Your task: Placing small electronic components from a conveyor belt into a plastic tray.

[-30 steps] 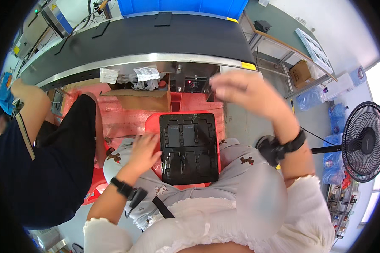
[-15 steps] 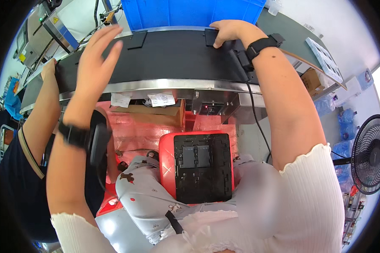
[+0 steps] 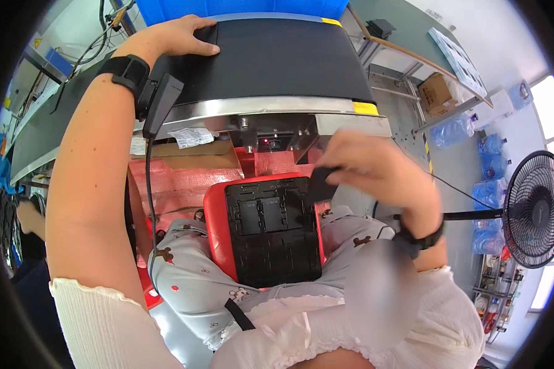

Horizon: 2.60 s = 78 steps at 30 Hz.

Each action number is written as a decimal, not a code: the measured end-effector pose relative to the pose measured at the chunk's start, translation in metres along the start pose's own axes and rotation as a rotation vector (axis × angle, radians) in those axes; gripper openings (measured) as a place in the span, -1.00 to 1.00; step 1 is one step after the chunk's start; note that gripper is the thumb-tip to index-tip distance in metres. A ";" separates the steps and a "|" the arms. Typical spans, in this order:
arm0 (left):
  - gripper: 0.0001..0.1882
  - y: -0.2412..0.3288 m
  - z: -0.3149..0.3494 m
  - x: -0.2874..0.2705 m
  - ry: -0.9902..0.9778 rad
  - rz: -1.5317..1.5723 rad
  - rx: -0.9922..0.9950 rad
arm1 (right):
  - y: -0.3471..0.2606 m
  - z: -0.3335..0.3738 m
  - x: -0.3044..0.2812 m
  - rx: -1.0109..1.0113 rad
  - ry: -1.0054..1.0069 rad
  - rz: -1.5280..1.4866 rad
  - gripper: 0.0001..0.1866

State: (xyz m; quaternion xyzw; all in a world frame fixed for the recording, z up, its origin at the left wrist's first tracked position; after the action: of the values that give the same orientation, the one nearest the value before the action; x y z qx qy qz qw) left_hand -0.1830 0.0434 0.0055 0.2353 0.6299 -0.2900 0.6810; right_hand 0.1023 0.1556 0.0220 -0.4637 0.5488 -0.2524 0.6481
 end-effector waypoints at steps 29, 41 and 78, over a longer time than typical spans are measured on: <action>-0.23 0.210 0.312 0.227 0.069 0.363 0.289 | 0.171 0.108 0.137 0.187 0.139 0.343 -0.48; -0.22 0.212 0.312 0.240 0.022 0.438 0.300 | 0.027 0.033 0.037 -0.165 0.339 0.239 -0.60; -0.20 0.056 -0.025 -0.012 0.259 0.049 0.063 | 0.104 0.069 0.086 0.096 0.036 -0.078 -0.65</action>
State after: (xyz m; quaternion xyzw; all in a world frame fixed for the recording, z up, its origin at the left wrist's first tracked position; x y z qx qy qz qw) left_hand -0.1628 0.1018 0.0121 0.3071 0.6972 -0.2601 0.5932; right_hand 0.1715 0.1519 -0.1128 -0.4488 0.5292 -0.3119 0.6491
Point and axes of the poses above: each hand's wrist, its own z-axis away from the middle knuckle, its own x-axis out of the palm, y = z × x, the point moved 10 cm from there along -z, towards the middle knuckle, and after that the axes turned 11 degrees about -z, right-handed, at the moved point
